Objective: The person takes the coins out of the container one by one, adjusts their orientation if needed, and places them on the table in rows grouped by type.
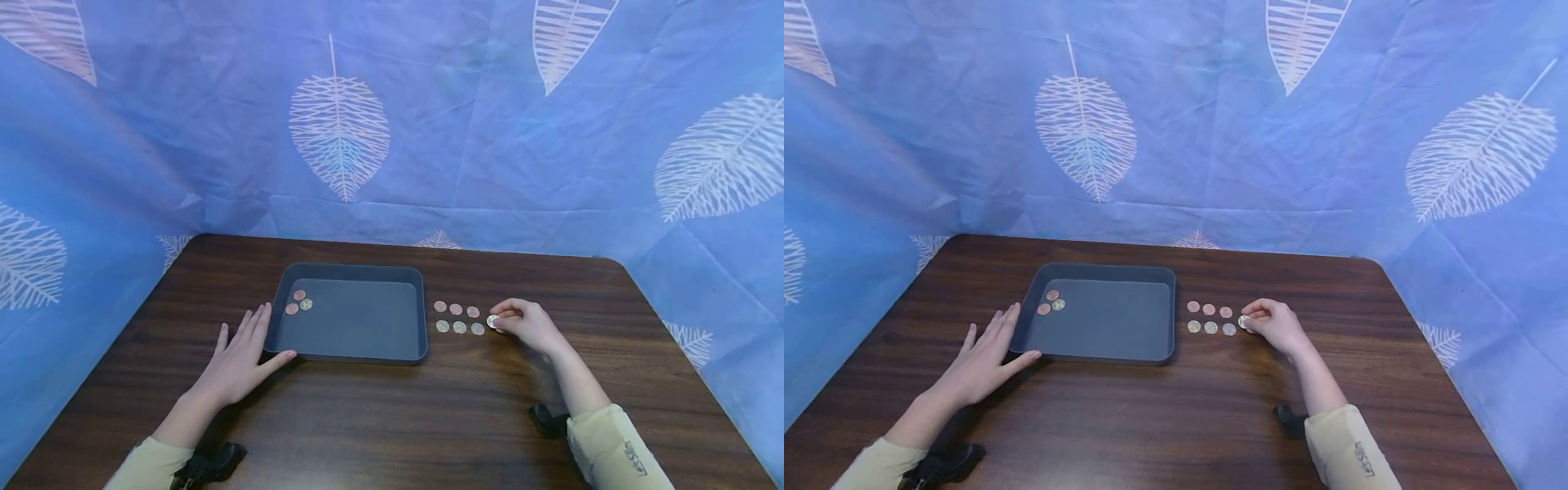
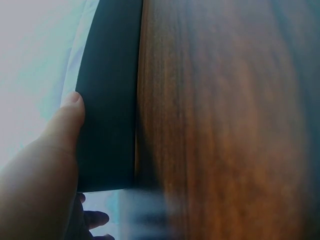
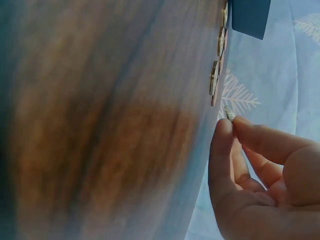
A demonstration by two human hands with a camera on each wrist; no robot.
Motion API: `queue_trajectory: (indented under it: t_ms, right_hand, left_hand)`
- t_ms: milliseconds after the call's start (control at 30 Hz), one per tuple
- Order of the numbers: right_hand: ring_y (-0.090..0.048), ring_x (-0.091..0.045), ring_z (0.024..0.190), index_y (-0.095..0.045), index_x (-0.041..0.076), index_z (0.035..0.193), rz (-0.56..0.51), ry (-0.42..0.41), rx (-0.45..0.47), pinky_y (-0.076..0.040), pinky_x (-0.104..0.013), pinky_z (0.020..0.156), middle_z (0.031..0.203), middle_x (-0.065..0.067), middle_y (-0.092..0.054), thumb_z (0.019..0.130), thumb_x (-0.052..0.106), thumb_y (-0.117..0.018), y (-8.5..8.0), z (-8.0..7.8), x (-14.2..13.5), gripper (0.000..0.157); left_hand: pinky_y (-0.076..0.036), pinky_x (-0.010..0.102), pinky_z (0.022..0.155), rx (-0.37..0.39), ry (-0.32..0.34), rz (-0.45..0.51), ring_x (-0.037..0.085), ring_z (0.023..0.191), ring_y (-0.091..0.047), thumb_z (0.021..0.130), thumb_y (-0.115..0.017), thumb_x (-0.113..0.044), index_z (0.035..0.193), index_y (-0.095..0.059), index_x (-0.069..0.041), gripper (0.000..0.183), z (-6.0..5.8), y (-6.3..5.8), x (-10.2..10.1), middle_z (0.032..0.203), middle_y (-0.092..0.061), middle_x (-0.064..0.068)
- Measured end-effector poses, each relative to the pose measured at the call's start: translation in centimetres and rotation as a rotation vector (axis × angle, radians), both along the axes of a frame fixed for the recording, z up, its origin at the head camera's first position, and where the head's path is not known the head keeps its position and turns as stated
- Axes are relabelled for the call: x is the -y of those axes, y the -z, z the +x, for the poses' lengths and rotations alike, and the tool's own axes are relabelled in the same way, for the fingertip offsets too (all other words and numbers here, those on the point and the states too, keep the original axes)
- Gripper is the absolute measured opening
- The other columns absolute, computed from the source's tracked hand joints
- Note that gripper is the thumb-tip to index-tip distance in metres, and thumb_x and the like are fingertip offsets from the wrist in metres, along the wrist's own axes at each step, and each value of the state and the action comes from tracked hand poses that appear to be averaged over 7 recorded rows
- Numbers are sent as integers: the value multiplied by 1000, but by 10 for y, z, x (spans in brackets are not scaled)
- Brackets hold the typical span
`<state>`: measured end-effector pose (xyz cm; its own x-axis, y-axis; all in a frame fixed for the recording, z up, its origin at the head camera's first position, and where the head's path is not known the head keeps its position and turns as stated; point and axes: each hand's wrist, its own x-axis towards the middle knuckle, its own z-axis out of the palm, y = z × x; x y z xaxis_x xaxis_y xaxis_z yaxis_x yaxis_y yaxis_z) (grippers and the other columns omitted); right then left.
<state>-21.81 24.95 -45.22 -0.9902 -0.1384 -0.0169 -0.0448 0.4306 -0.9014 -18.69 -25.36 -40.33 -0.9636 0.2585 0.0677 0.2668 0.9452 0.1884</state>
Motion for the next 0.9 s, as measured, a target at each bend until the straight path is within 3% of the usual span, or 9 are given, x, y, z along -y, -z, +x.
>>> queue_trajectory:
  t_ms: [433, 900]
  right_hand:
    - [-62, -17, 77, -67, 1, 102, 248, -6, -103, -48, -35, 69, 88, -5, -65, 90, 11, -66, -2, -1, 2, 16]
    - [-57, -16, 72, -69, 2, 96, 299, 7, -100, -44, -34, 66, 82, -3, -64, 88, 12, -68, -1, 4, 11, 13]
  left_hand:
    - [4, 69, 104, -7, 1, 6, 43, 142, -8, 85, -45, -72, 154, -1, -6, 105, 0, -2, -1, 157, -9, 21]
    - [3, 69, 104, -7, 8, 2, 42, 142, -9, 86, -45, -72, 154, 0, -7, 104, 3, 0, 1, 157, -9, 21]
